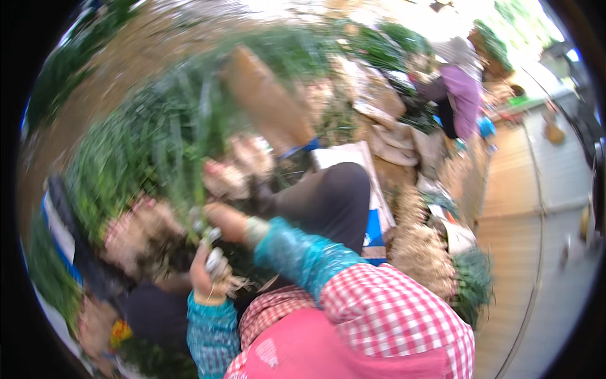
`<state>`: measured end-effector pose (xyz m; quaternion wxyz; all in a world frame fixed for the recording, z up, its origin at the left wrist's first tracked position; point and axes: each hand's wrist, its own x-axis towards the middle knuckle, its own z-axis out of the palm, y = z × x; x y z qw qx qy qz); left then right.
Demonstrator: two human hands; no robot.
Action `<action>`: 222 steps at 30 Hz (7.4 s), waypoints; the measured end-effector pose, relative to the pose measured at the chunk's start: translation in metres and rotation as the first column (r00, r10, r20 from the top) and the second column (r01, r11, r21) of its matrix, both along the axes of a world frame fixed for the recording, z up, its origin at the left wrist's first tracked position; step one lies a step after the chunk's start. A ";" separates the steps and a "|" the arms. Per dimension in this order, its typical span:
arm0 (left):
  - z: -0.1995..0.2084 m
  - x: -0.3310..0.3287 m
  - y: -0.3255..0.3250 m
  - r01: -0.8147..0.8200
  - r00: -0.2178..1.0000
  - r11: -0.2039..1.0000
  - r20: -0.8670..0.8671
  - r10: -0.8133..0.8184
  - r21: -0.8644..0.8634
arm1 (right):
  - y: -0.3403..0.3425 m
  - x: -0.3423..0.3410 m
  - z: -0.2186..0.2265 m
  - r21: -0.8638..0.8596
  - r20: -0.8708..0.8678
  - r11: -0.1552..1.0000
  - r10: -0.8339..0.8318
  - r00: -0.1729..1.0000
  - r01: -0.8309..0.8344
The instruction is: The person sits on the floor and processes green onions by hand. They pick up bunches, remove roots and trim the onions, then place them into a sack.
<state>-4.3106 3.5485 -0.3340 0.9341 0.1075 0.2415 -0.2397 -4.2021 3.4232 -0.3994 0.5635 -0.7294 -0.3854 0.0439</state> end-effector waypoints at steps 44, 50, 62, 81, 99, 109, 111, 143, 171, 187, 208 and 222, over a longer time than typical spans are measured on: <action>-0.061 0.099 0.015 -0.240 0.926 0.745 -0.084 0.368 0.622 | -0.005 0.101 -0.035 -0.824 -0.144 0.540 -0.490 0.860 0.170; -0.092 0.095 0.013 -0.166 0.982 0.675 0.056 0.182 0.719 | -0.016 0.037 0.013 -0.522 -0.327 0.849 -0.107 0.939 -0.085; -0.054 0.074 0.007 -0.077 0.982 0.565 -0.037 0.187 0.822 | 0.050 0.047 0.003 -0.356 -0.746 0.931 -0.332 0.578 0.076; -0.041 0.065 0.004 -0.153 0.974 0.855 -0.069 0.214 0.495 | 0.038 0.040 0.001 0.031 -0.982 0.873 -0.064 0.175 0.488; -0.067 0.070 0.041 -0.139 0.967 0.903 -0.140 0.211 0.406 | 0.075 0.075 -0.068 -0.384 -0.877 0.923 -0.369 0.308 0.011; -0.004 0.076 0.061 -0.514 0.816 0.535 0.190 0.546 0.670 | -0.028 0.124 -0.083 -0.294 -0.836 0.850 -0.450 0.313 0.438; -0.015 0.066 0.066 -0.423 0.885 0.594 0.171 0.433 0.684 | -0.073 0.116 -0.041 -0.113 -0.974 0.950 -0.164 0.157 0.290; -0.069 0.055 -0.026 -0.274 0.907 0.807 -0.138 0.398 0.524 | 0.020 0.006 -0.047 -0.226 -0.969 0.648 -0.222 -0.103 0.728; -0.039 0.058 -0.006 -0.217 0.974 0.930 0.004 0.226 0.297 | 0.033 0.049 -0.023 0.151 -0.957 0.907 0.233 -0.170 0.393; -0.020 0.079 0.009 -0.291 0.956 0.825 0.108 0.274 0.484 | -0.023 0.007 -0.072 -0.836 -0.383 0.499 -0.236 0.893 -0.227; -0.063 0.076 -0.017 -0.284 0.917 0.710 -0.035 0.398 0.644 | -0.034 0.023 -0.100 -0.544 -0.480 0.794 -0.560 0.675 0.272; -0.040 0.067 0.006 -0.213 0.916 0.728 -0.126 0.380 0.652 | 0.008 0.043 0.022 0.098 -0.902 0.857 -0.139 0.409 0.506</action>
